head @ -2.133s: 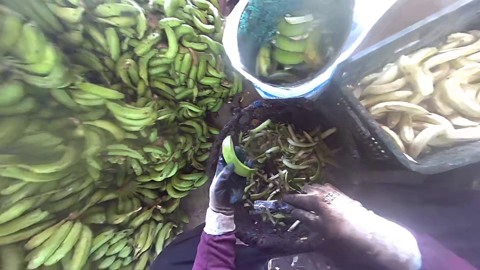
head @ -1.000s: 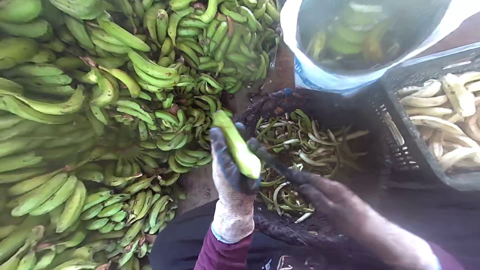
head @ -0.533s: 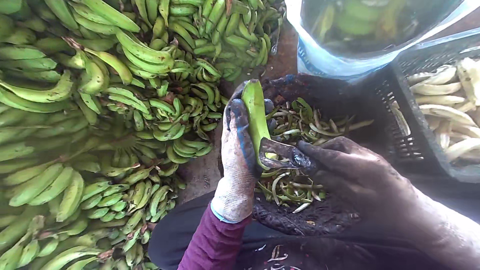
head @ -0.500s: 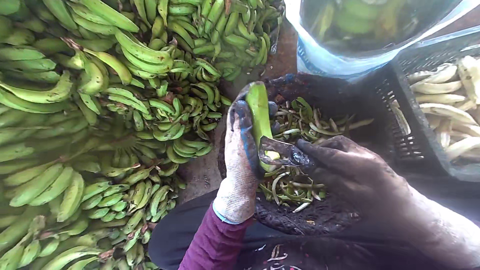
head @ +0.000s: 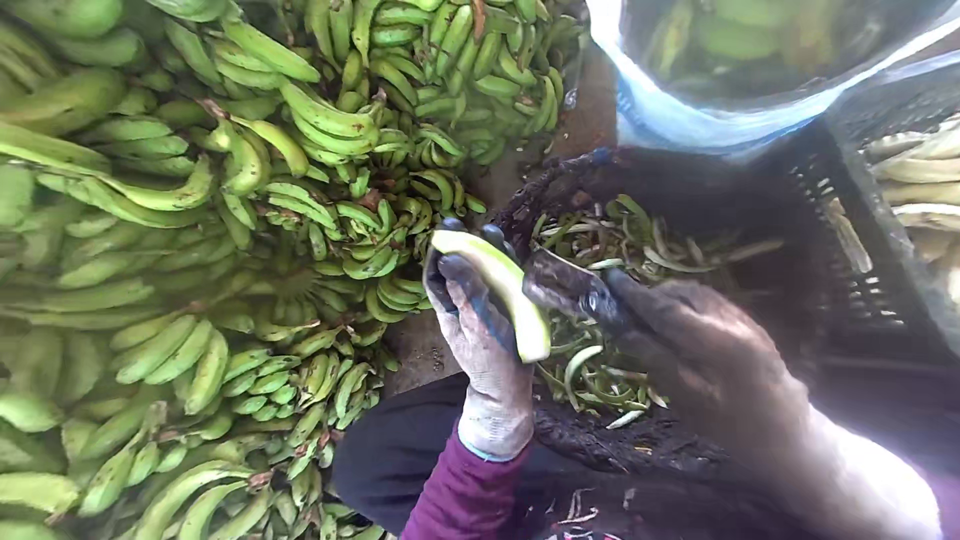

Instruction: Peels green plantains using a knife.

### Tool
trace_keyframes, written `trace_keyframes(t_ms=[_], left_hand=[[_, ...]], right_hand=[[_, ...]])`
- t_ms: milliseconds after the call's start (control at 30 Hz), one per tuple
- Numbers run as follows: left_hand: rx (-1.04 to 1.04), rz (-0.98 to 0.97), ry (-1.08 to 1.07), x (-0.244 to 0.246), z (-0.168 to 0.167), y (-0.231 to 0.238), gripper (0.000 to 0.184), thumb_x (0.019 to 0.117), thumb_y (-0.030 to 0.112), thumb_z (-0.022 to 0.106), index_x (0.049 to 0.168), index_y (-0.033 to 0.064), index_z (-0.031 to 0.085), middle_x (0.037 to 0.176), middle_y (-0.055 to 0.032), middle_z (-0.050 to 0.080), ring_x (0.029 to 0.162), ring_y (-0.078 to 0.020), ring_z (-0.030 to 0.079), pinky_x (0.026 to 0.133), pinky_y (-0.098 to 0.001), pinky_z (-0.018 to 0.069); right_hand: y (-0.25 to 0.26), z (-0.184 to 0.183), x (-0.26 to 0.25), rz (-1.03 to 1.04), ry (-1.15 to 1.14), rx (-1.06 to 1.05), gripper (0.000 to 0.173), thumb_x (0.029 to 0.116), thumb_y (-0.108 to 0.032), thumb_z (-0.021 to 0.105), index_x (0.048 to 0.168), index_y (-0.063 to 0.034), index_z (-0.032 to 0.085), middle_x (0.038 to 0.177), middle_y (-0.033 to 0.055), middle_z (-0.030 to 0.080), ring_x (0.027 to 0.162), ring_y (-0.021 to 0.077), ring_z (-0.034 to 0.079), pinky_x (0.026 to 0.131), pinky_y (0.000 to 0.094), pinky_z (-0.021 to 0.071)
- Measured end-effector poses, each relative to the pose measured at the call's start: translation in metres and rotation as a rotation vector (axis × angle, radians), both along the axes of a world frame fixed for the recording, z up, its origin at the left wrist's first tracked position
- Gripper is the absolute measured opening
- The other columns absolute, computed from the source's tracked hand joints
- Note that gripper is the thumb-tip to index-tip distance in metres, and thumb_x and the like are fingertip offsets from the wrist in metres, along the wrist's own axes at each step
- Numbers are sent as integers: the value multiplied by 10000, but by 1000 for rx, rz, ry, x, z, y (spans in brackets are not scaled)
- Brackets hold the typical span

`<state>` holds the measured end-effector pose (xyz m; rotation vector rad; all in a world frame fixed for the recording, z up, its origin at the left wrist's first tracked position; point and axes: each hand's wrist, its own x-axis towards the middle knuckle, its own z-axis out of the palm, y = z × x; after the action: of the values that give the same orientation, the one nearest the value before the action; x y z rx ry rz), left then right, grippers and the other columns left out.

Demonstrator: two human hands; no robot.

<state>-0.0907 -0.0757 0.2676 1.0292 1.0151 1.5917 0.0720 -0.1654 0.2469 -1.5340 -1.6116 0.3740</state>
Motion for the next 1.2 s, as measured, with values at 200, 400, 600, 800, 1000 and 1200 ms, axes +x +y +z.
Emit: trace_keyframes(t_ms=[200, 400, 600, 800, 1000, 1200], left_hand=[[-68, -122, 88, 13, 4, -4, 408, 1090, 322, 429, 1481, 220, 376, 1217, 60, 629, 1032, -28, 641, 872, -249, 568], [-692, -818, 120, -16, -15, -9, 308, 1076, 179, 426, 1338, 80, 554, 996, -48, 694, 864, -97, 683, 782, -277, 596], [-673, -963, -202, -17, -22, -20, 443, 1043, 329, 521, 1458, 185, 461, 1124, -136, 676, 945, -280, 715, 814, -445, 626], [-649, -533, -268, -7, -35, -21, 390, 1110, 300, 264, 1333, 103, 517, 1098, -90, 667, 998, -253, 693, 893, -465, 590], [-648, -334, -63, -4, -61, 3, 370, 1110, 338, 342, 1364, 123, 503, 1142, -83, 661, 1005, -247, 688, 867, -466, 592], [-573, -597, 377, 59, -98, 17, 477, 1072, 424, 460, 1487, 188, 433, 1276, -72, 642, 1089, -204, 664, 901, -417, 575]], right_hand=[[-7, -7, -8, -105, -14, 104, 356, 989, -297, 601, 1309, -196, 718, 1032, 119, 721, 929, 237, 679, 802, 465, 544], [15, -15, 35, -79, -207, -149, 422, 984, -381, 535, 1388, -352, 652, 1103, 109, 704, 999, 338, 660, 795, 600, 466], [1, -40, 20, -108, -68, -413, 353, 922, -281, 700, 1259, -178, 716, 1055, 196, 729, 988, 405, 694, 839, 637, 532], [14, -15, 31, -90, -80, -637, 514, 1067, -319, 528, 1533, -110, 471, 1301, 241, 623, 1206, 440, 601, 974, 642, 482], [-22, 52, 84, -115, 268, -347, 419, 1021, -281, 601, 1434, -209, 602, 1196, -13, 668, 987, 67, 657, 831, 288, 581], [-39, 71, 130, -248, 243, -315, 345, 1070, -344, 496, 1367, -295, 663, 1144, -132, 721, 943, -43, 674, 792, 187, 585]])
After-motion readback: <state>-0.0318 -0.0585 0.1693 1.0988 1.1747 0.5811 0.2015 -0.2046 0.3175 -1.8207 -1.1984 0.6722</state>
